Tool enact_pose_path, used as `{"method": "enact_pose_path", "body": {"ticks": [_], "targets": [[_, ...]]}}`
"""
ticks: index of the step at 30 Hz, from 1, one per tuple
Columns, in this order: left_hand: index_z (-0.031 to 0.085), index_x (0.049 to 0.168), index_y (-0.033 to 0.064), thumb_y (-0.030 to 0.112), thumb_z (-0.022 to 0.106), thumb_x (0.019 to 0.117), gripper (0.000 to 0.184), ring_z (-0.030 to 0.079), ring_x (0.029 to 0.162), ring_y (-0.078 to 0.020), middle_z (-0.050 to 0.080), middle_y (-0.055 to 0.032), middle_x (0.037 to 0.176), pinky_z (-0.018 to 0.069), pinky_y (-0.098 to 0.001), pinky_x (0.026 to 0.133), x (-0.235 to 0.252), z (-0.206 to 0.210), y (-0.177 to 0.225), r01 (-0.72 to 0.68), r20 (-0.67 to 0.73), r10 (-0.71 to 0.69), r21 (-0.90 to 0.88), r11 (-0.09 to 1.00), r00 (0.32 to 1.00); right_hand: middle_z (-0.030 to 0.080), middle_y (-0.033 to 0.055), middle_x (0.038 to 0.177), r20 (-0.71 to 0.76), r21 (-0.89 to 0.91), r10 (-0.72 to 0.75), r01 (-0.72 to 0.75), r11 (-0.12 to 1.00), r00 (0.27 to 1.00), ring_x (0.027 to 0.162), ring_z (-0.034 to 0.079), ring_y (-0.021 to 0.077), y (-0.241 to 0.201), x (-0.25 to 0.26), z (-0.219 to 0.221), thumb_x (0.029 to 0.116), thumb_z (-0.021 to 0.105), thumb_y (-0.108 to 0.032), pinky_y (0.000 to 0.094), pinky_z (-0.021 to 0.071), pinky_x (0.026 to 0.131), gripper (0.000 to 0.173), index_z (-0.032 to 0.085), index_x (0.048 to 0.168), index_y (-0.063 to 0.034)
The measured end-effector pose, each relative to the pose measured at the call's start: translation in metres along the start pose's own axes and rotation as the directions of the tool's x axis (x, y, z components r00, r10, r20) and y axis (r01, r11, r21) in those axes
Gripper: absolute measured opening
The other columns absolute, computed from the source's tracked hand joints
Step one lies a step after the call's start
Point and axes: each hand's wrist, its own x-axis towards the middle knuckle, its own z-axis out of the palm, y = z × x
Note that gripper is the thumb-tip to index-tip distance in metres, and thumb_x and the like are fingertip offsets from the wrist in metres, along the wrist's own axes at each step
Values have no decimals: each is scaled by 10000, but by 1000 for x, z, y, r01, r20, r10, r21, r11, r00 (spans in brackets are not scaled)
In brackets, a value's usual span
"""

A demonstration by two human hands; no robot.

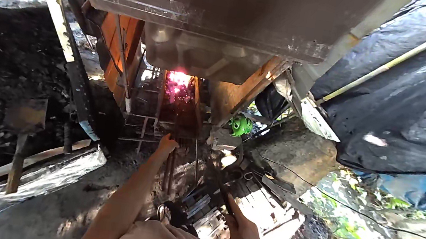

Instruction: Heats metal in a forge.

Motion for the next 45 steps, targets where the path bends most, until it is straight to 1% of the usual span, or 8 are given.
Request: {"method": "enact_pose_path", "body": {"ticks": [8,12,16,24,28,31,34,45], "targets": [[482,1435,91,-24,673,882,596,654,712,-243,651,-176,1026,568,-373,595,-32,-49,5,-9,20,9,1,1000,1000,737,202,998,57,-386,-22,42,922,998,878,723,421,-2,-26,-43,1054,499,-228,618,568,776,553,406,1599,-248],[462,1442,138,77,675,924,563,625,610,-231,649,-151,882,521,-357,490,-14,-62,12,45,23,-46,22,999,999,757,170,955,96,-116,6,5,993,995,796,724,344,9,-3,-44,1032,579,-227,571,575,785,536,479,1559,-241],[439,1479,170,130,698,928,609,591,577,-226,619,-150,861,491,-353,458,-4,-76,22,31,32,-34,74,997,999,670,88,771,200,244,24,-74,967,979,529,580,187,20,1,-34,1005,595,-214,408,534,528,573,465,1563,-188],[464,1425,76,-29,633,879,581,688,681,-277,686,-192,950,591,-408,572,9,-62,20,0,-37,-1,-32,999,999,719,138,834,144,235,20,-54,970,989,640,661,248,7,-31,-7,1022,577,-207,469,575,656,569,444,1569,-129],[422,1435,60,-55,598,894,581,722,758,-323,701,-217,997,617,-449,614,18,-56,6,18,43,-7,-272,962,999,540,21,706,316,826,81,-316,467,945,461,480,96,8,-58,6,1055,450,-129,265,448,402,507,376,1555,-99],[435,1388,39,-73,588,894,529,729,759,-322,703,-215,997,621,-445,597,18,-47,0,5,30,6,-339,941,1000,518,-20,692,404,914,36,-405,40,914,418,455,39,10,-40,33,1076,426,-188,191,416,352,437,381,1510,-176],[469,1366,33,-77,597,897,499,724,739,-300,700,-195,976,618,-424,580,12,-35,5,-13,-14,9,-273,962,1000,532,-4,680,403,903,-21,-401,-152,915,394,462,42,-12,1,51,1071,463,-209,185,417,330,383,435,1452,-183],[540,1408,83,-55,723,828,623,682,806,-253,695,-171,1083,572,-394,629,-55,-95,-34,-84,67,78,86,993,995,601,87,730,160,709,-52,-78,701,986,462,526,177,-56,66,17,1044,549,-187,351,498,427,558,400,1576,-114]]}}
